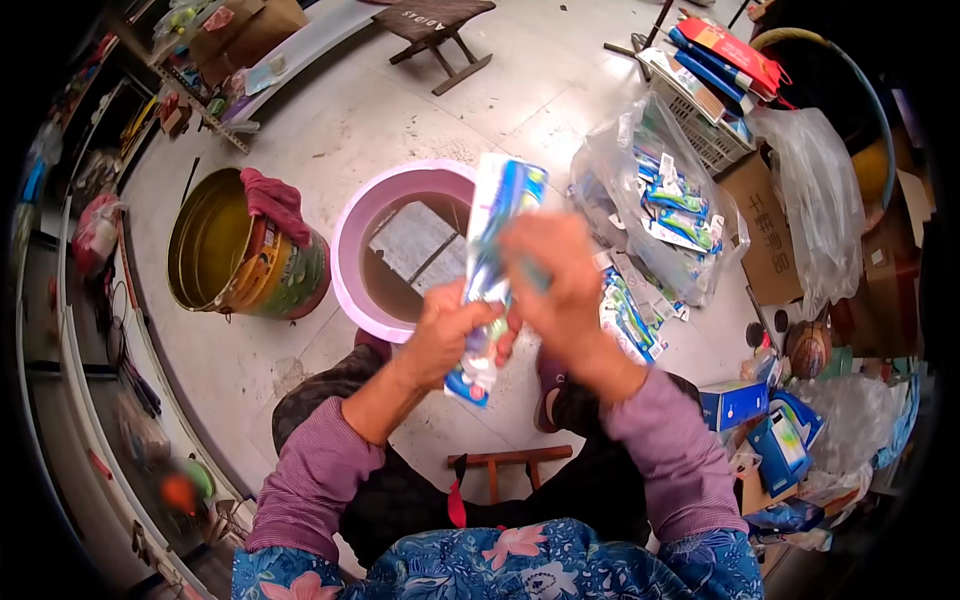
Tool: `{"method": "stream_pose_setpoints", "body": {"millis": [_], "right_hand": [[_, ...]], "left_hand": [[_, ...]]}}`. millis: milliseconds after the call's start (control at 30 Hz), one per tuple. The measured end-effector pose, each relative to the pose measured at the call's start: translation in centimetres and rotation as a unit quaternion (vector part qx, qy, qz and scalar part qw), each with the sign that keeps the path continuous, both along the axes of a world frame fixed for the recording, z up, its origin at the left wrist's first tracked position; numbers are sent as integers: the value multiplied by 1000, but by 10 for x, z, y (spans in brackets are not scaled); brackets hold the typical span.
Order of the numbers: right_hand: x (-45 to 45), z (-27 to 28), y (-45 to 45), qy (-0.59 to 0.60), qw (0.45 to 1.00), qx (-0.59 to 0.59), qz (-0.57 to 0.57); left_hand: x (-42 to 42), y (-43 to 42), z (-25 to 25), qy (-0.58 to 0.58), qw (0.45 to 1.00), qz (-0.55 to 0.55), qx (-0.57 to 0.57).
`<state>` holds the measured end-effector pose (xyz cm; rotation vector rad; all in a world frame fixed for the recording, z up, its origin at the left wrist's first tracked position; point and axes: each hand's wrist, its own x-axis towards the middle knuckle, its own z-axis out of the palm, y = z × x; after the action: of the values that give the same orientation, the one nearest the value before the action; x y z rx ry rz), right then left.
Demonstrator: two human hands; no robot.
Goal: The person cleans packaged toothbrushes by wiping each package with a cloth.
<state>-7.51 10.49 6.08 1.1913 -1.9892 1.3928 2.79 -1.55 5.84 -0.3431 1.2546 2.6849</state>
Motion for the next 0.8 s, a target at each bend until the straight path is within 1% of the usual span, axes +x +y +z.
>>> {"method": "stream_pose_setpoints", "body": {"millis": [33,67,133,167,200,233,267,300,333,367,400,467,533,567,633,667,733,800], "right_hand": [[21,4,-3,-3,999,15,41],[24,9,-1,-13,999,32,35],[-14,-15,1,-41,998,-12,-37],[-36,-12,5,-92,988,-11,-121],[-54,-12,10,-164,968,-38,-187],[-59,-3,15,-356,914,-59,-184],[-54,3,20,-433,888,-84,-129],[-44,4,20,-495,860,-91,-77],[-33,7,18,-554,826,-101,-28],[-21,13,14,-607,785,-118,39],[-17,11,13,-639,760,-101,62],[-18,4,13,-634,764,-97,73],[-25,3,17,-671,731,-92,79],[-28,2,19,-672,731,-87,83],[-28,3,20,-673,728,-93,95],[-29,3,21,-673,724,-103,106],[-32,3,24,-676,721,-98,119],[-36,3,26,-674,711,-123,156]], "left_hand": [[0,-7,-2,16,997,-5,-69],[1,-11,-3,31,990,-12,-138],[4,-1,-3,6,993,-25,-115],[4,4,-1,-14,995,-30,-92],[3,5,2,-11,995,-29,-91],[1,4,6,-3,989,-23,-145],[2,4,8,1,980,-14,-197],[1,2,1,11,977,-14,-212],[0,5,-6,10,977,-12,-211],[0,10,-13,14,971,-7,-238],[-1,13,-15,17,964,-1,-266],[1,15,-15,14,962,-4,-274],[2,13,-15,22,961,-12,-275],[2,12,-17,21,961,-8,-275],[2,11,-22,9,973,-19,-230],[2,9,-22,9,973,-17,-229],[2,4,-22,-7,987,-54,-149],[2,7,-14,-1,991,-33,-131]]}}
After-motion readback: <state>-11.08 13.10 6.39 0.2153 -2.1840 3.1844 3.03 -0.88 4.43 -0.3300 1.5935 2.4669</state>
